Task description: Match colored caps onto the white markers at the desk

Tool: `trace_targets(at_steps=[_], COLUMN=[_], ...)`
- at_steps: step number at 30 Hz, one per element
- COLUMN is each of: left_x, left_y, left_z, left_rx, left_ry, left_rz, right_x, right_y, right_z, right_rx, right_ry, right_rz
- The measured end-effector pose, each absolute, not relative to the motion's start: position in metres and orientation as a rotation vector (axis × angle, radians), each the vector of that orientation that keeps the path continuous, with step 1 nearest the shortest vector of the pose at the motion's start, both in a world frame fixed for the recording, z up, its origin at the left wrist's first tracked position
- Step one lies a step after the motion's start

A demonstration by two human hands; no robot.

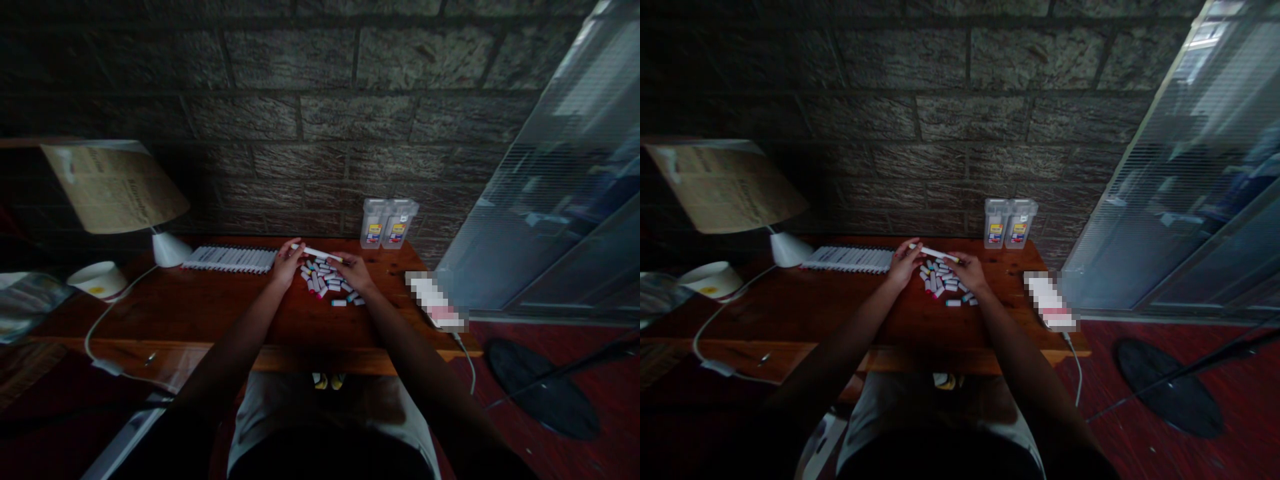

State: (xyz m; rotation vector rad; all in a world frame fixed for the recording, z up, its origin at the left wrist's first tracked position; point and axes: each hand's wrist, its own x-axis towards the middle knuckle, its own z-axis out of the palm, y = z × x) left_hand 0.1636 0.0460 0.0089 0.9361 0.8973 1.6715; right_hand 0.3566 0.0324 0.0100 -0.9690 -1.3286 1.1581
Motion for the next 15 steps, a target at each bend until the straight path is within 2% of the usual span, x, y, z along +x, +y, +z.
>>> trace_targets(at_steps=[15], left_x=[0.1658], left_y=[0.0451], left_z=[0.0088], left_rx=[0.969], left_ry=[0.879], left_rz=[1.649], right_x=[0.3577], right_y=[0.0381], right_z=[0.002], right_rx=[-1.034], right_ry=[-1.426], right_rz=[1.034])
